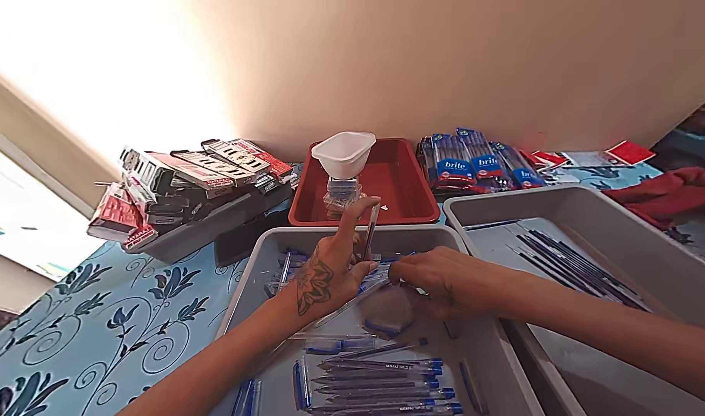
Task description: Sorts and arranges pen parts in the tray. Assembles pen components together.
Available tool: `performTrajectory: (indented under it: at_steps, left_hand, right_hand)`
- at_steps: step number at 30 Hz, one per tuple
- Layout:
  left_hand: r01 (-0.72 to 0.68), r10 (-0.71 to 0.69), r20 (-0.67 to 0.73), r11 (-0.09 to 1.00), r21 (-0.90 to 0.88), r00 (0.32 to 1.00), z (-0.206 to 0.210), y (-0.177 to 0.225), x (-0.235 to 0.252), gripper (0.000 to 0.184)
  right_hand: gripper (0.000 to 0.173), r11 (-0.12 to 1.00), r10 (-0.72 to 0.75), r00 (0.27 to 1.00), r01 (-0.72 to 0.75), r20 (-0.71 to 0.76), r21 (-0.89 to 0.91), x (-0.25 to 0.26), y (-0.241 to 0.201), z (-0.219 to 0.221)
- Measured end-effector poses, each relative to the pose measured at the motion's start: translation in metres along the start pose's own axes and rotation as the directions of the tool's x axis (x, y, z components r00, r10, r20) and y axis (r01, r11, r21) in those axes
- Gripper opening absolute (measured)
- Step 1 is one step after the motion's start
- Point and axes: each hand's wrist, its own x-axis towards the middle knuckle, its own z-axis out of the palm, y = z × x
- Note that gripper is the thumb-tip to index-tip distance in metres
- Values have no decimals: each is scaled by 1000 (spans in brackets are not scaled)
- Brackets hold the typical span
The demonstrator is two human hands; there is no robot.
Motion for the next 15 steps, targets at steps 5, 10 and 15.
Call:
performTrajectory:
  at_steps: [5, 10, 15]
  left_hand:
    - [-54, 46, 92, 995, 83, 995, 4, -1, -4, 67]
    - [-141, 113, 180, 978, 154, 977, 7, -3, -7, 56]
    - [-202, 150, 251, 960, 196, 956, 10, -5, -9, 56]
  right_hand:
    - [25, 995, 91, 865, -57, -494, 83, -21, 7, -5]
    - [14, 836, 379, 771, -48, -511, 546, -15, 4, -8]
    - [11, 775, 417, 742, 10, -524, 631, -16, 0, 1]
